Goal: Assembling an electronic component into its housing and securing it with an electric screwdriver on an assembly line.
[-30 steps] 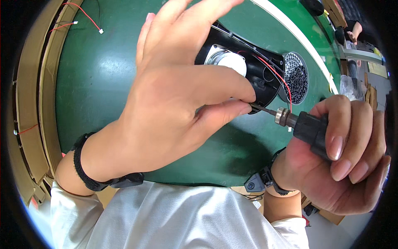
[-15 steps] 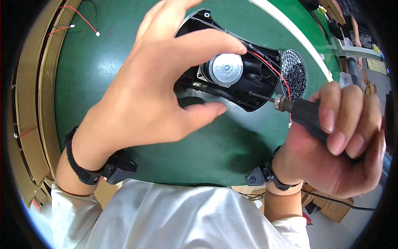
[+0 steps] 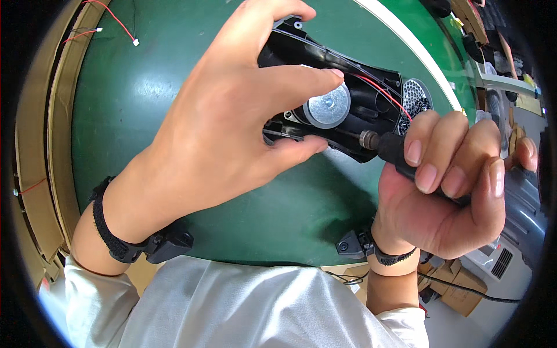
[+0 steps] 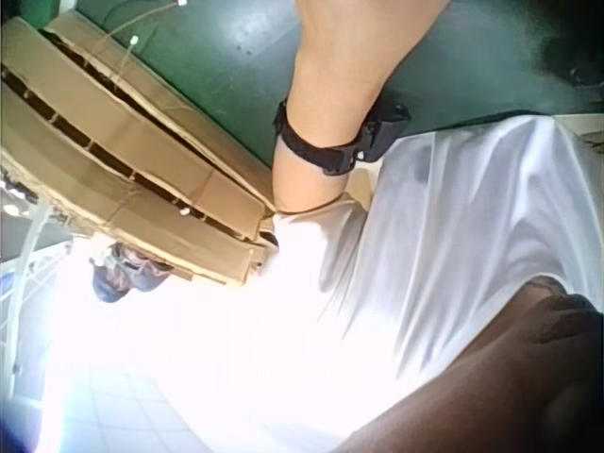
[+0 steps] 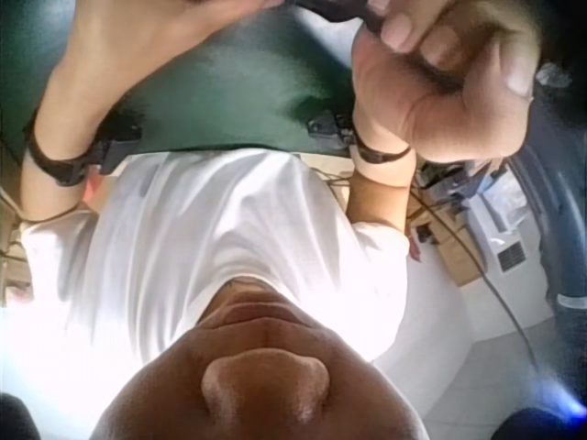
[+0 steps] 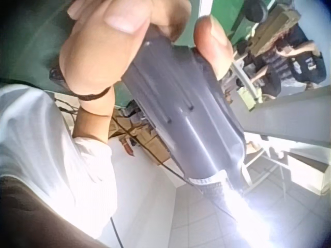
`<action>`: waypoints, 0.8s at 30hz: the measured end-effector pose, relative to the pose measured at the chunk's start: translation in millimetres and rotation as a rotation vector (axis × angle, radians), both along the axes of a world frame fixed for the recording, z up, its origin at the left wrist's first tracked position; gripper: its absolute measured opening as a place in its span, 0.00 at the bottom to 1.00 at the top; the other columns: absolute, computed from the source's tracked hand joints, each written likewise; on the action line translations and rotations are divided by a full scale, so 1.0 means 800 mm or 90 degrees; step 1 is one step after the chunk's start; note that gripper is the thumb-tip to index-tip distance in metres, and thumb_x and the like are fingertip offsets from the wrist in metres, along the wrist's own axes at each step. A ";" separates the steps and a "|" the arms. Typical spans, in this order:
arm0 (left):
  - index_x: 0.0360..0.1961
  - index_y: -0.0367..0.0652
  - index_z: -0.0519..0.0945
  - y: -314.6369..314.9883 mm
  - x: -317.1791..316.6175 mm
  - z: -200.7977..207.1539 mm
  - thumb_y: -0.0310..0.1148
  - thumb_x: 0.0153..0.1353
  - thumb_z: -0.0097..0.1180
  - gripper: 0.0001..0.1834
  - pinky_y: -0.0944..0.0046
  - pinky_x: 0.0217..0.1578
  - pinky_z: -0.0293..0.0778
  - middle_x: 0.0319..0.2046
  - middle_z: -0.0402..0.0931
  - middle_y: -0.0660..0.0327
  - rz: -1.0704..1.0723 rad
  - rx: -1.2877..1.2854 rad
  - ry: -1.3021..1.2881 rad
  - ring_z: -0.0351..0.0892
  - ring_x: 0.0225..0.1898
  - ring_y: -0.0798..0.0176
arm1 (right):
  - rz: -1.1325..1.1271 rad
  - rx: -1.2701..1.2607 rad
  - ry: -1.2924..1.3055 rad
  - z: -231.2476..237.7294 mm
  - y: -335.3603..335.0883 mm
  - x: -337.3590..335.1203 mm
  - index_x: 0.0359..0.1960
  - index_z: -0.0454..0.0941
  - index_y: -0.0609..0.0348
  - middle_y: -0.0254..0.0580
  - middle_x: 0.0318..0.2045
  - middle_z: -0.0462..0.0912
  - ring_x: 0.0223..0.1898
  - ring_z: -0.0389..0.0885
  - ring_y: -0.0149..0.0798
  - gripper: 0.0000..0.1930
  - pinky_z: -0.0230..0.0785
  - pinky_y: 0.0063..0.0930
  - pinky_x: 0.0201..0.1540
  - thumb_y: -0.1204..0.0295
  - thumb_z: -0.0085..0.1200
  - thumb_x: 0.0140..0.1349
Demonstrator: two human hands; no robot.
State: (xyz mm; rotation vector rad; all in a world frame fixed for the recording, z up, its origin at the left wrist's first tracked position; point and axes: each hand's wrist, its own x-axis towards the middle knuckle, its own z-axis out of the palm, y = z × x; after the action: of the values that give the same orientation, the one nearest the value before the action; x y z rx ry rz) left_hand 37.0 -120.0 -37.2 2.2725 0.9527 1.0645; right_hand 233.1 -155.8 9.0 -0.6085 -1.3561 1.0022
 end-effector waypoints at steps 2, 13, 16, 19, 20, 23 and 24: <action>0.50 0.46 0.87 -0.002 -0.001 -0.003 0.28 0.34 0.78 0.33 0.57 0.55 0.73 0.62 0.68 0.45 0.002 -0.002 -0.005 0.75 0.57 0.49 | -0.022 -0.003 0.024 -0.005 -0.001 -0.001 0.54 0.71 0.45 0.29 0.23 0.67 0.21 0.68 0.30 0.14 0.65 0.30 0.31 0.70 0.40 0.70; 0.50 0.46 0.87 -0.005 -0.006 -0.008 0.28 0.34 0.78 0.33 0.57 0.55 0.73 0.61 0.68 0.45 -0.001 -0.004 -0.027 0.75 0.57 0.48 | -0.037 0.017 -0.032 -0.011 -0.003 -0.007 0.55 0.68 0.44 0.29 0.21 0.64 0.20 0.67 0.29 0.14 0.65 0.31 0.30 0.70 0.42 0.69; 0.50 0.46 0.87 -0.002 0.000 -0.008 0.27 0.34 0.78 0.33 0.57 0.55 0.73 0.61 0.68 0.45 -0.006 -0.005 -0.030 0.75 0.57 0.48 | 0.000 0.049 -0.098 -0.013 0.000 0.009 0.54 0.68 0.43 0.29 0.21 0.65 0.20 0.68 0.29 0.14 0.66 0.31 0.30 0.70 0.42 0.69; 0.50 0.46 0.87 0.003 0.007 -0.007 0.27 0.34 0.78 0.33 0.57 0.55 0.74 0.61 0.68 0.45 -0.011 -0.005 -0.032 0.75 0.57 0.48 | -0.014 0.040 -0.070 -0.015 0.003 0.013 0.54 0.67 0.43 0.29 0.21 0.65 0.20 0.68 0.29 0.14 0.66 0.31 0.30 0.70 0.42 0.69; 0.49 0.46 0.87 0.004 0.010 -0.006 0.27 0.34 0.78 0.33 0.57 0.55 0.74 0.61 0.68 0.45 -0.012 -0.006 -0.031 0.75 0.57 0.48 | -0.020 0.035 -0.056 -0.016 0.003 0.012 0.54 0.67 0.43 0.29 0.21 0.65 0.20 0.68 0.29 0.14 0.66 0.31 0.30 0.70 0.42 0.69; 0.49 0.46 0.87 0.008 0.017 -0.003 0.27 0.34 0.78 0.33 0.57 0.55 0.74 0.61 0.68 0.45 -0.010 -0.003 -0.039 0.75 0.57 0.48 | -0.034 0.025 -0.022 -0.016 0.003 0.005 0.55 0.66 0.43 0.29 0.21 0.65 0.20 0.68 0.29 0.14 0.66 0.31 0.30 0.70 0.42 0.69; 0.49 0.46 0.87 0.008 0.018 -0.003 0.27 0.34 0.78 0.33 0.57 0.54 0.74 0.61 0.68 0.45 -0.013 -0.004 -0.040 0.75 0.57 0.48 | -0.043 0.020 -0.010 -0.017 0.003 0.005 0.55 0.66 0.43 0.29 0.21 0.65 0.20 0.68 0.29 0.14 0.66 0.31 0.30 0.70 0.42 0.69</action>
State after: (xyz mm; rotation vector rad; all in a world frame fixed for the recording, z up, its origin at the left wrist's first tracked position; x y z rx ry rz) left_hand 51.7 -113.2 -39.7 2.2252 0.9048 1.1159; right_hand 237.3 -153.3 -4.5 -0.6347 -1.3537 0.9224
